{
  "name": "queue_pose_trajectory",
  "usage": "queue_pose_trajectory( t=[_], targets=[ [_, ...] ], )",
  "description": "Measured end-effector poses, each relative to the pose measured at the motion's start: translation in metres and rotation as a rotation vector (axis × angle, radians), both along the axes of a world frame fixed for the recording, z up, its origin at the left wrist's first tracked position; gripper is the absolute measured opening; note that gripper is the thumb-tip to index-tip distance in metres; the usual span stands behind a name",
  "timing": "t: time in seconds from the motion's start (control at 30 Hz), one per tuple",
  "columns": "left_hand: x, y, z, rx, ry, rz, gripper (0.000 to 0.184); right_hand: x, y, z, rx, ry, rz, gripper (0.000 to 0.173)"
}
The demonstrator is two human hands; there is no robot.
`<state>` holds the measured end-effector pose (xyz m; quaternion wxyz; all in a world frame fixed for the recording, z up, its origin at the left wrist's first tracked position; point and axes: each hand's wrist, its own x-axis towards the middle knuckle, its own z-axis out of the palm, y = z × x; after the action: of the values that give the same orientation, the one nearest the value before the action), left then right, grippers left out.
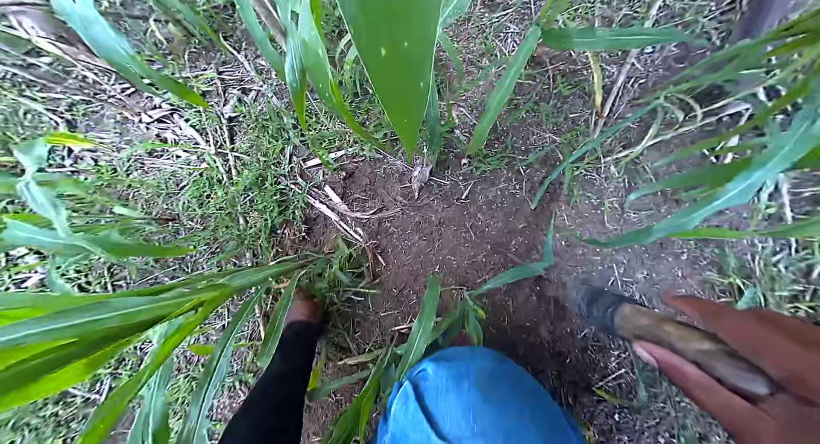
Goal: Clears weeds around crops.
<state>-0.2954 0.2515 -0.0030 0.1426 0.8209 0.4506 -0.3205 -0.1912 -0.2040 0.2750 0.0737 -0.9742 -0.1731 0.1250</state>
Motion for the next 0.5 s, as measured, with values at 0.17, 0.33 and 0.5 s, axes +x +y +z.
queue_pose_trajectory(
  t=[0.17, 0.33, 0.5],
  targets=[
    [-0.022, -0.031, 0.01, -0.057, -0.013, -0.212, 0.065, -0.008, -0.007, -0.001, -0.011, 0.051, -0.027, 0.054],
    [0.058, -0.078, 0.034, -0.309, -0.324, -0.521, 0.063, -0.04, -0.021, -0.006, -0.035, 0.261, -0.107, 0.052],
    [0.203, -0.135, 0.055, -0.233, -0.473, -1.185, 0.04, -0.084, -0.047, -0.036, 0.04, 0.33, -0.272, 0.057]
  ],
)
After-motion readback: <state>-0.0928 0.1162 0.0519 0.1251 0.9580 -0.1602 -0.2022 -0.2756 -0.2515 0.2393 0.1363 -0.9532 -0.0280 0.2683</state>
